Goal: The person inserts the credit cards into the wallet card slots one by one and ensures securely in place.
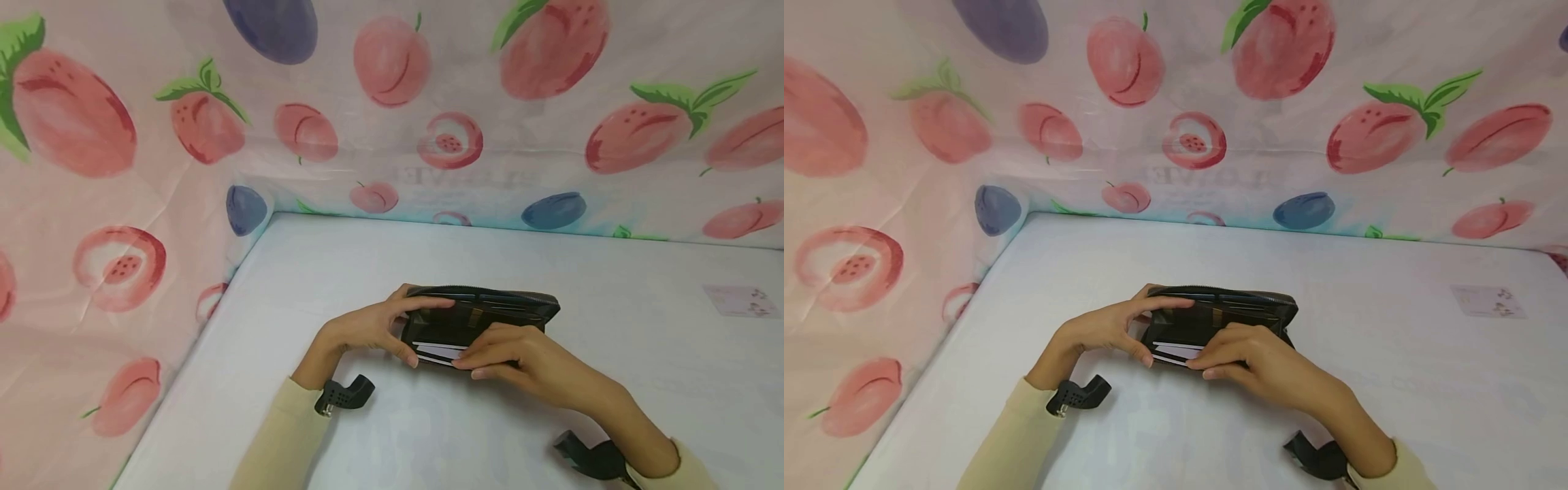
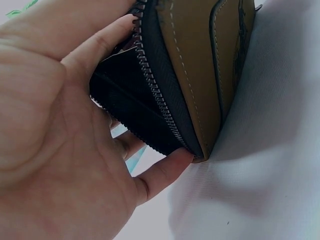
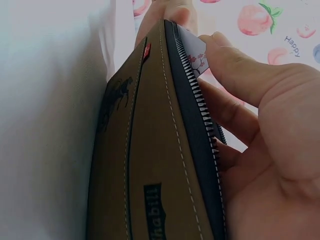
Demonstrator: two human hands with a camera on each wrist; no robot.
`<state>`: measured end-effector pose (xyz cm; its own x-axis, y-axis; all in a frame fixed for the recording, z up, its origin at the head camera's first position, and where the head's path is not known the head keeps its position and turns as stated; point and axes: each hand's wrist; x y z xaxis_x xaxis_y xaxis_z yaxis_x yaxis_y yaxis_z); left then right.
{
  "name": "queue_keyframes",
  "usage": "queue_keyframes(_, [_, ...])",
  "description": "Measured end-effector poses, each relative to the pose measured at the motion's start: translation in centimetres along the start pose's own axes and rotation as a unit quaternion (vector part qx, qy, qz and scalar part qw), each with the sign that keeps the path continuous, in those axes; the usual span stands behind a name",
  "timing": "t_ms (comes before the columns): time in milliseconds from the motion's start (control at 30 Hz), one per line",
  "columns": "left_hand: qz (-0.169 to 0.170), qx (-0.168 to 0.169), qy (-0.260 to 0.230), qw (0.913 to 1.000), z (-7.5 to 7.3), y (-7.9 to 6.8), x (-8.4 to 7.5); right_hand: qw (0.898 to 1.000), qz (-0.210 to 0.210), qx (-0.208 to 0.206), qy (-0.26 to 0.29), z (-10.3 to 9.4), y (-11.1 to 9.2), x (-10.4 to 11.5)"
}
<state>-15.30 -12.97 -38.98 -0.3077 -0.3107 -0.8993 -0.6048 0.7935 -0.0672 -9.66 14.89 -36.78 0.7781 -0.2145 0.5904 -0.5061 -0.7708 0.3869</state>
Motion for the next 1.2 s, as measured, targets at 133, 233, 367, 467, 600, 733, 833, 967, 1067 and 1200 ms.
queue_keyframes(133, [0.000,-0.001,0.001,1.0000,0.03,0.05,0.05,1.000,0.009,0.001,0.002,0.13,0.14,0.01])
queue_keyframes(233, [-0.003,-0.001,0.002,1.0000,0.03,0.05,0.15,1.000,0.010,0.000,0.003,0.30,0.32,0.02])
queue_keyframes(367, [-0.006,-0.001,0.002,1.0000,0.00,0.00,0.20,1.000,0.015,-0.005,0.006,0.49,0.56,0.03])
queue_keyframes(467, [-0.006,0.000,0.002,1.0000,-0.05,-0.02,0.23,1.000,0.021,-0.012,0.006,0.61,0.70,0.07])
queue_keyframes(600, [-0.005,0.002,0.007,1.0000,-0.06,0.01,0.28,0.999,0.032,-0.013,0.008,0.80,0.78,0.02])
queue_keyframes(733, [-0.004,0.002,0.007,1.0000,-0.06,0.04,0.30,0.998,0.059,-0.007,0.006,0.86,0.71,-0.03])
queue_keyframes(833, [-0.003,0.004,0.004,1.0000,-0.10,0.04,0.33,0.997,0.083,-0.009,-0.004,0.86,0.66,-0.05])
queue_keyframes(967, [0.003,0.011,-0.005,0.9999,-0.20,0.01,0.46,0.994,0.111,-0.007,-0.008,0.80,0.52,-0.18])
queue_keyframes(1067, [0.011,0.015,-0.005,0.9998,-0.27,0.01,0.50,0.992,0.127,-0.001,-0.002,0.72,0.41,-0.30])
queue_keyframes(1200, [0.011,0.012,0.009,0.9998,-0.29,-0.01,0.40,0.990,0.138,0.001,0.001,0.60,0.33,-0.42])
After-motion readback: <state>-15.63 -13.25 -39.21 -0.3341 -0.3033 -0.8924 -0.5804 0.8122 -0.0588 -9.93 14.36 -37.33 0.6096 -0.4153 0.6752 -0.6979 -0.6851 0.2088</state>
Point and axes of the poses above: each hand's wrist, its own y-axis towards the middle knuckle, its own z-axis out of the palm, x = y × z, and after that the axes turned 1 degree about y, right-handed
